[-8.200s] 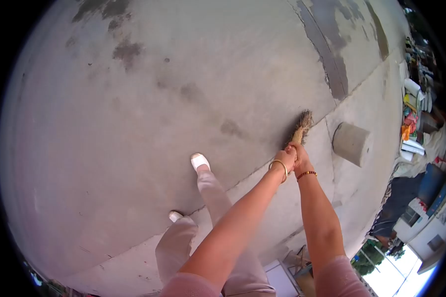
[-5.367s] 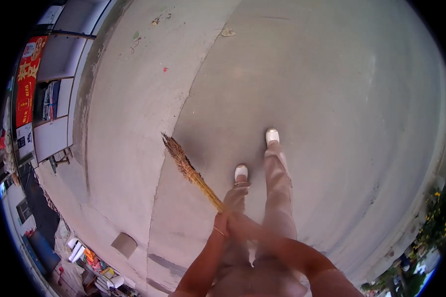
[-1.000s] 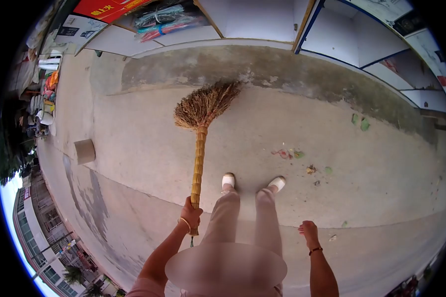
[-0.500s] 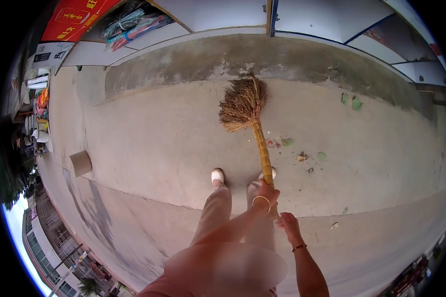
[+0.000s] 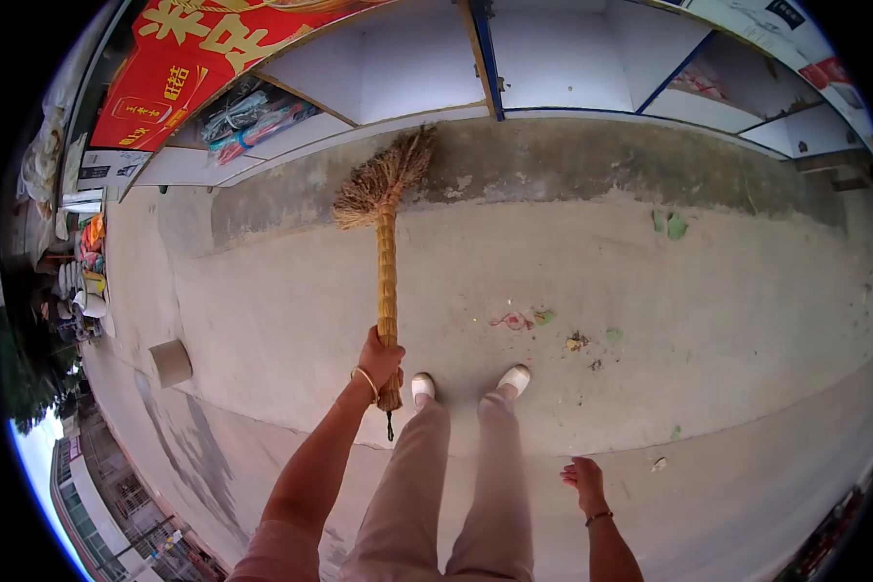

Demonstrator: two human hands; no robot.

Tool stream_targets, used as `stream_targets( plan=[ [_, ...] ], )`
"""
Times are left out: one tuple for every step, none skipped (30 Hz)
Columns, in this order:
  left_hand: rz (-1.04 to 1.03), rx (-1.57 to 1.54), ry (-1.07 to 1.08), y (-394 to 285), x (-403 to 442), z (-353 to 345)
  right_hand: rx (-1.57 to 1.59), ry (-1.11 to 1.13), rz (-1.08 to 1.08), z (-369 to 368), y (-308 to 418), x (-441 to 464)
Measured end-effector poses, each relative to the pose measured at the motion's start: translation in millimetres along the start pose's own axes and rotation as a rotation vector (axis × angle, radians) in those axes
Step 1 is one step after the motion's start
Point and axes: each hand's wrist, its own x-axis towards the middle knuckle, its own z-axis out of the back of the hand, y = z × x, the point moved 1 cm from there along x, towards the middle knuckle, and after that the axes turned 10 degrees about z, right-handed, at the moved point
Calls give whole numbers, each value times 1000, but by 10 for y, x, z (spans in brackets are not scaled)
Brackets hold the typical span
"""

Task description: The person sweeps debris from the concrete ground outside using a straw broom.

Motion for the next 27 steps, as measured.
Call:
stream_targets(
  plan=[
    [16, -126, -22, -302, 274, -16, -5, 9, -24, 1, -63, 36],
    [54, -283, 57, -579, 579, -42, -6, 20, -35, -8, -112, 53],
    [120, -269, 122, -900, 744, -164, -3, 30, -47, -35, -162, 71],
    [153, -332, 150, -1116, 869, -407, 13, 24, -50, -83, -167, 79],
    [194, -394, 178, -1228, 971, -763, 55, 38, -42, -116, -149, 54],
    [154, -482, 212, -1233, 1059, -1177, 96, 48, -37, -117, -152, -25],
    [95, -481, 180, -1242, 963, -1618, 109, 34, -48, -135, -180, -85],
    [24, -347, 168, -1219, 778, -2030, 143, 72, 3, -136, -185, -116],
    [85, -247, 231, -1120, 633, -2415, 175, 110, 57, -109, -182, -147],
    [62, -194, 245, -991, 420, -2801, 178, 115, 63, -87, -178, -179],
    [13, -119, 244, -874, 201, -3150, 191, 107, 62, -48, -197, -168],
    [-11, -15, 253, -726, 101, -3485, 183, 80, 27, -8, -223, -158],
    [-22, 20, 295, -647, -76, -3723, 176, 49, -9, 29, -261, -162],
    [-51, 166, 338, -482, -38, -3976, 187, 38, -14, 88, -310, -163],
    [1, 176, 465, -612, -382, -3953, 211, -4, -14, 167, -363, -139],
    [-29, 213, 553, -611, -378, -3994, 234, -43, -12, 236, -403, -113],
    [-61, 248, 639, -640, -366, -4027, 240, -49, -8, 303, -431, -89],
    [-100, 300, 699, -698, -337, -3915, 256, -81, -21, 360, -462, -76],
    [-140, 350, 753, -770, -295, -3713, 271, -107, -34, 405, -477, -78],
    [-326, 472, 706, -699, -240, -3549, 274, -99, -24, 458, -471, -70],
    [-347, 553, 703, -669, -314, -3296, 278, -113, -20, 499, -464, -63],
    [-365, 637, 701, -611, -390, -3021, 285, -129, -19, 513, -472, -74],
    [-525, 664, 600, -458, -334, -2778, 294, -123, -9, 511, -463, -91],
    [-681, 687, 494, -361, -258, -2561, 303, -112, 3, 505, -452, -124],
    [-702, 724, 392, -432, -349, -2369, 309, -102, 14, 505, -467, -156],
    [-722, 756, 290, -531, -489, -2201, 312, -96, 19, 502, -522, -168],
    [-672, 776, 219, -662, -552, -2076, 299, -67, -4, 480, -581, -181]
  ],
)
